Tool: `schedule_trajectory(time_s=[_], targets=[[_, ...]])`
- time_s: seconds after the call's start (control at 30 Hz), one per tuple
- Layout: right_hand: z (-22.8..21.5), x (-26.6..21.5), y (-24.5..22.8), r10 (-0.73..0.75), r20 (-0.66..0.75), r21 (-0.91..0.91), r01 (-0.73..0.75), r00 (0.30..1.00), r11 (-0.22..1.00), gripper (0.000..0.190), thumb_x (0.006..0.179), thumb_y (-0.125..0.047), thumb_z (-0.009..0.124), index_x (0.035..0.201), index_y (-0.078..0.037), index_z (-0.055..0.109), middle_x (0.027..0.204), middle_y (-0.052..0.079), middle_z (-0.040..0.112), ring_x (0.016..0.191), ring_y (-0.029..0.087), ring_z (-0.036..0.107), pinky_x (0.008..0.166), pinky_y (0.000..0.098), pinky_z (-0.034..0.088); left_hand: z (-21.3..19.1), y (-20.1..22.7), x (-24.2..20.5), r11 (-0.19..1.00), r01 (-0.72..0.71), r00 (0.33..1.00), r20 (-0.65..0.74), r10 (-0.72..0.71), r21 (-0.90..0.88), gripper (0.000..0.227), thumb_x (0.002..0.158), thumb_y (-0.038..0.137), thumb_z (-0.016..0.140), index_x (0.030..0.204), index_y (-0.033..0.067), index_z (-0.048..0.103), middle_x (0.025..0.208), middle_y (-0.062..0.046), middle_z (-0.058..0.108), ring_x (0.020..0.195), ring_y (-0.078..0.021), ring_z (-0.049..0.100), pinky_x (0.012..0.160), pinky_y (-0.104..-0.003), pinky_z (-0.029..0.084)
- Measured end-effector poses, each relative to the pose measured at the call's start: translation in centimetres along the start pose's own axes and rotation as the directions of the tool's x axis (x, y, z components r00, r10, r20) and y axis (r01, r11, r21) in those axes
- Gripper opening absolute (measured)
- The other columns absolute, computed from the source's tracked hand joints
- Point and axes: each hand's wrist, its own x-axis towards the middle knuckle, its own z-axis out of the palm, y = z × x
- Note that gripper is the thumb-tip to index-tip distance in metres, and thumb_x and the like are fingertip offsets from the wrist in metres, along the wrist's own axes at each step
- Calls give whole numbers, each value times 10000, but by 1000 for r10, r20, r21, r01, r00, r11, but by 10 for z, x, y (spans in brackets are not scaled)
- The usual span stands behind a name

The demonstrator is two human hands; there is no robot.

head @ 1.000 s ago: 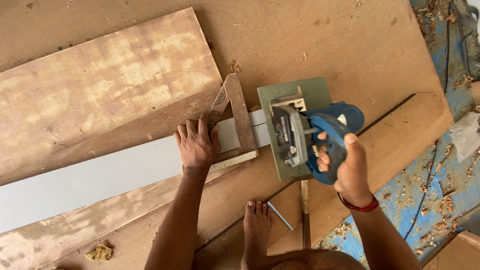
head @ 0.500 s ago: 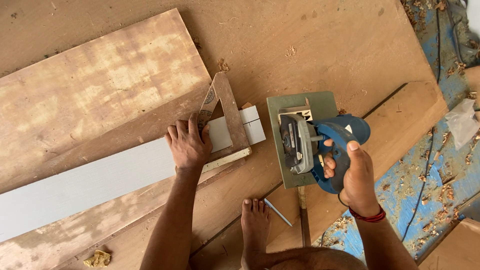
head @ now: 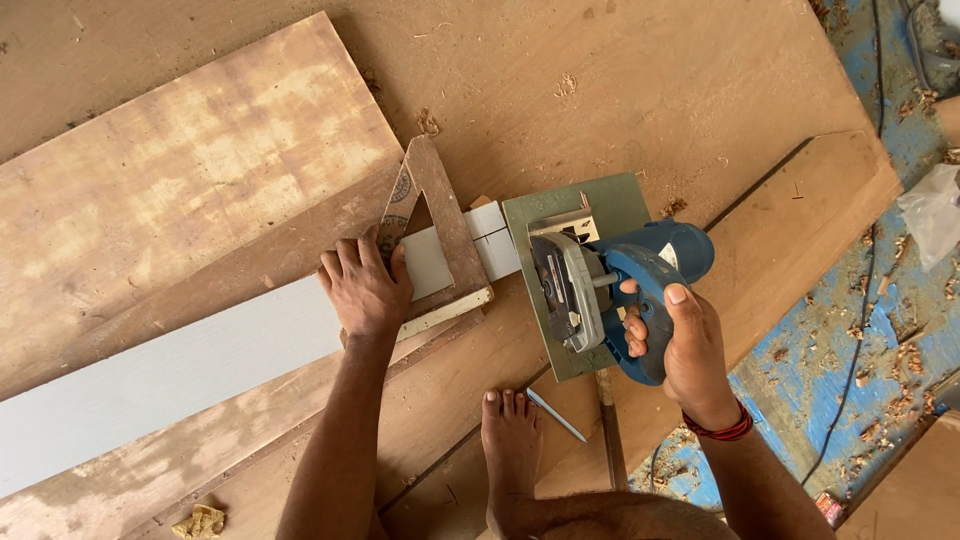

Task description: The person uses a circular saw to cut notches into a long white board, then marks the board with a utility knife. Finally, they carry the board to a cabinet and test-fit it into a drawer slot.

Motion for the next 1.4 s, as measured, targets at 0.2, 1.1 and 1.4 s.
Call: schedule_trajectory(time_s=[0.2,1.1,1.4], targets=[[-2,0,8,4,-4,6,-4,1000,1000,567,1025,-518,510,1146,20,641,669,63,537,576,138,506,522,291,461,-4,2,-1,999,7,1000,12,-7,-32,470,1026,405,616,1387,115,536,1092,-153,547,1037,-332,505,955,-538,400],[38,51,13,-142,100,-102,152,985,983,548,1041,-527,538,1112,4,652,638,21,546,544,86,520,492,238,459,-8,5,3,999,17,1000,9,-16,-45,451,1017,407,621,1378,140,583,1049,-148,564,991,-321,517,936,-511,423],[57,67,10,-98,149,-148,121,984,982,535,1031,-539,524,1073,-21,651,618,7,555,523,76,518,473,241,441,-8,4,3,999,16,1000,24,-15,-50,442,1033,409,587,1382,139,590,1033,-149,562,983,-313,517,936,-495,442]])
